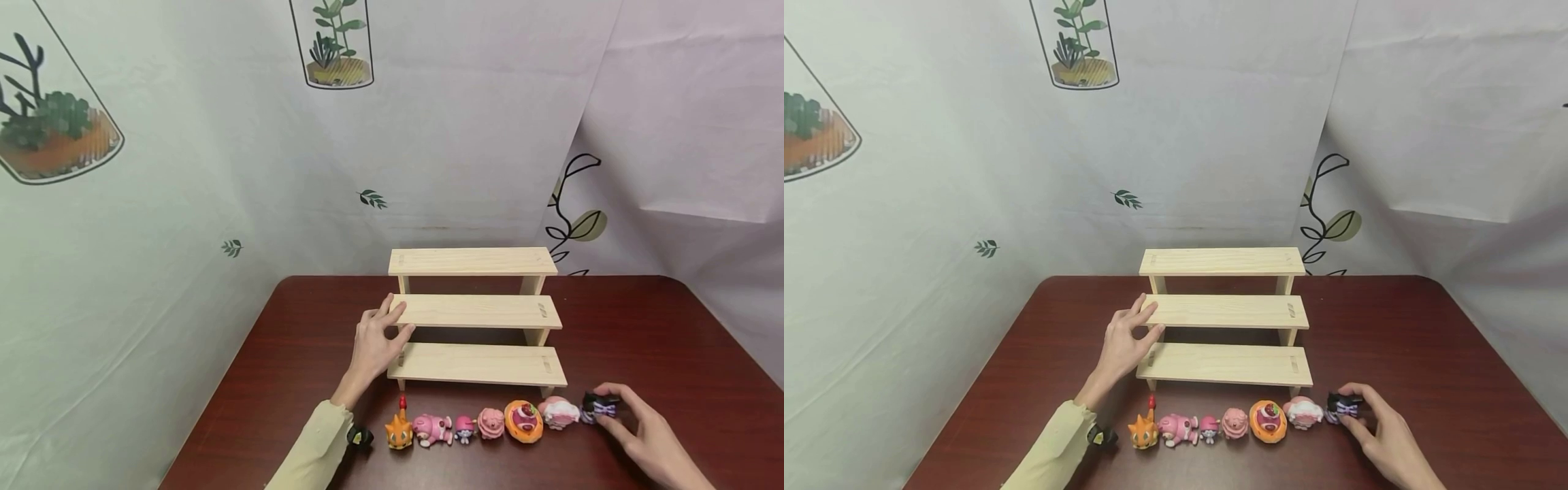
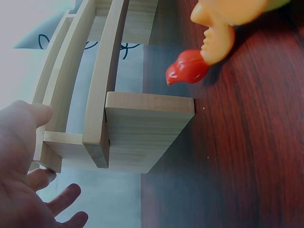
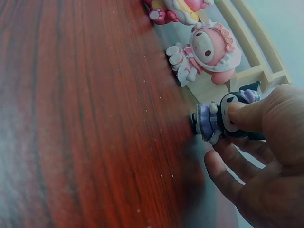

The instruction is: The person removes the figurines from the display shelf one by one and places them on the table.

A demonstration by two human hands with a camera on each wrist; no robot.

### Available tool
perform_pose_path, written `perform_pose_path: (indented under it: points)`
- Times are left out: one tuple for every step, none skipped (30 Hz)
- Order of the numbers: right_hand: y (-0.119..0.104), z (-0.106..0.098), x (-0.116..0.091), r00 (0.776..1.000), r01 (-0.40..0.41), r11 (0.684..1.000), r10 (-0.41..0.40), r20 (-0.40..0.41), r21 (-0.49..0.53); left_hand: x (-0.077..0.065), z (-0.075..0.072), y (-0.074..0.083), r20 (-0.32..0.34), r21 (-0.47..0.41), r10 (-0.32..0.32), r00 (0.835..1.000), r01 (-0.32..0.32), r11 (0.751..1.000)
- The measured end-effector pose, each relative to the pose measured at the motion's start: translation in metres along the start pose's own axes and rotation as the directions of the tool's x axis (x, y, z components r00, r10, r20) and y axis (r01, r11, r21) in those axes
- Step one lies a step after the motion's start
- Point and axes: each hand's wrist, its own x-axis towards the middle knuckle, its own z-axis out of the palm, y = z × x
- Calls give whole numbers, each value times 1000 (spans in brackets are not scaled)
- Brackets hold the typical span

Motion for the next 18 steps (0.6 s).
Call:
perform_pose_path:
  points:
    - [0,0,0,1000,-3,1000,3,2,-1,0,0,0,1,0,-1,1000,1,1000]
    - [0,0,0,1000,-5,1000,5,5,-3,0,0,0,1,1,-2,1000,2,1000]
    - [0,0,0,1000,-6,1000,6,8,-4,0,0,0,2,1,-3,1000,3,1000]
    - [0,0,0,1000,-5,1000,5,9,-8,0,0,0,2,3,-3,1000,3,1000]
    - [0,-1,0,1000,-6,1000,6,12,-10,0,0,0,2,5,-5,1000,5,1000]
    - [0,-1,0,1000,-6,1000,6,14,-12,0,0,0,3,7,-6,1000,6,1000]
    - [0,-1,0,1000,-6,1000,6,18,-11,0,0,0,3,7,-6,1000,6,1000]
    - [0,-1,0,1000,-7,1000,8,25,-9,0,0,0,2,8,-6,1000,6,1000]
    - [0,-1,0,1000,-9,1000,10,30,-7,0,1,0,2,8,-5,1000,5,1000]
    - [0,-1,0,999,-11,1000,11,34,-3,0,1,0,0,9,-5,1000,5,1000]
    - [1,0,0,999,-12,1000,12,39,4,0,0,0,-1,10,-3,1000,3,1000]
    - [1,0,1,999,-7,1000,6,38,17,0,0,0,-2,10,-2,1000,2,1000]
    - [1,0,1,999,-2,999,1,40,34,0,0,0,-3,10,0,1000,0,1000]
    - [2,0,2,999,2,999,-4,42,49,0,0,1,-3,10,1,1000,-1,1000]
    - [1,1,2,999,7,998,-9,43,55,0,0,1,-3,11,1,1000,-1,1000]
    - [2,1,3,999,13,998,-16,42,66,0,0,1,-2,11,1,1000,-1,1000]
    - [2,1,3,999,19,997,-22,42,78,0,0,0,-2,11,0,1000,0,1000]
    - [2,1,4,999,28,996,-32,42,89,0,0,0,-1,10,-1,1000,1,1000]
